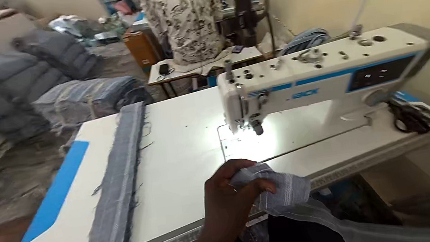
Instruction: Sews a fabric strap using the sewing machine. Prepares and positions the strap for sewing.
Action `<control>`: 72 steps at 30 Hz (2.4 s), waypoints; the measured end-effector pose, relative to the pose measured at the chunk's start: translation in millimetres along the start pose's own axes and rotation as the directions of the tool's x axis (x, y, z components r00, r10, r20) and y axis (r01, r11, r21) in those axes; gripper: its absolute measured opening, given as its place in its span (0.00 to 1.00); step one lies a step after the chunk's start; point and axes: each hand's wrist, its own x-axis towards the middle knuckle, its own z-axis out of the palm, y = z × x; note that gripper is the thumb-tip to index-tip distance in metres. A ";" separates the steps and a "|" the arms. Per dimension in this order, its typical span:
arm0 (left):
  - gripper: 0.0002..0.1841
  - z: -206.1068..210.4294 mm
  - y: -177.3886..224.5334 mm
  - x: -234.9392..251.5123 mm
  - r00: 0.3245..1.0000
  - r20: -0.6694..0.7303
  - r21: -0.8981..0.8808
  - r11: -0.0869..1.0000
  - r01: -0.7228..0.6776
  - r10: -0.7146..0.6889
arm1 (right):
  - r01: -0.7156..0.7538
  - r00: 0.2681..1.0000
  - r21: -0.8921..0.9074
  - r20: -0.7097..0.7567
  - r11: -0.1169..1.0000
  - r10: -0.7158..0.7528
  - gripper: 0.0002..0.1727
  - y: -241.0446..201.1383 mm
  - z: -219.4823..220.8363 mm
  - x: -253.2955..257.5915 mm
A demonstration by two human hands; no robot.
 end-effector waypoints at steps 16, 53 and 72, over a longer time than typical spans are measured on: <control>0.07 6.3 56.4 1.5 0.958 -0.138 0.034 0.968 -0.248 0.251 | 0.585 0.566 0.741 -0.083 0.329 -0.820 0.10 -102.3 -58.1 38.6; 0.11 -51.5 22.2 -78.8 0.994 -0.023 -0.015 0.994 -0.108 0.108 | 0.862 0.295 0.445 -0.830 -0.243 -0.472 0.09 -289.3 -13.3 -13.0; 0.20 -50.6 17.9 -81.0 0.996 0.017 -0.118 0.989 -0.086 0.089 | 0.947 0.219 0.308 -0.829 -0.094 -0.514 0.04 -288.5 -18.9 -14.9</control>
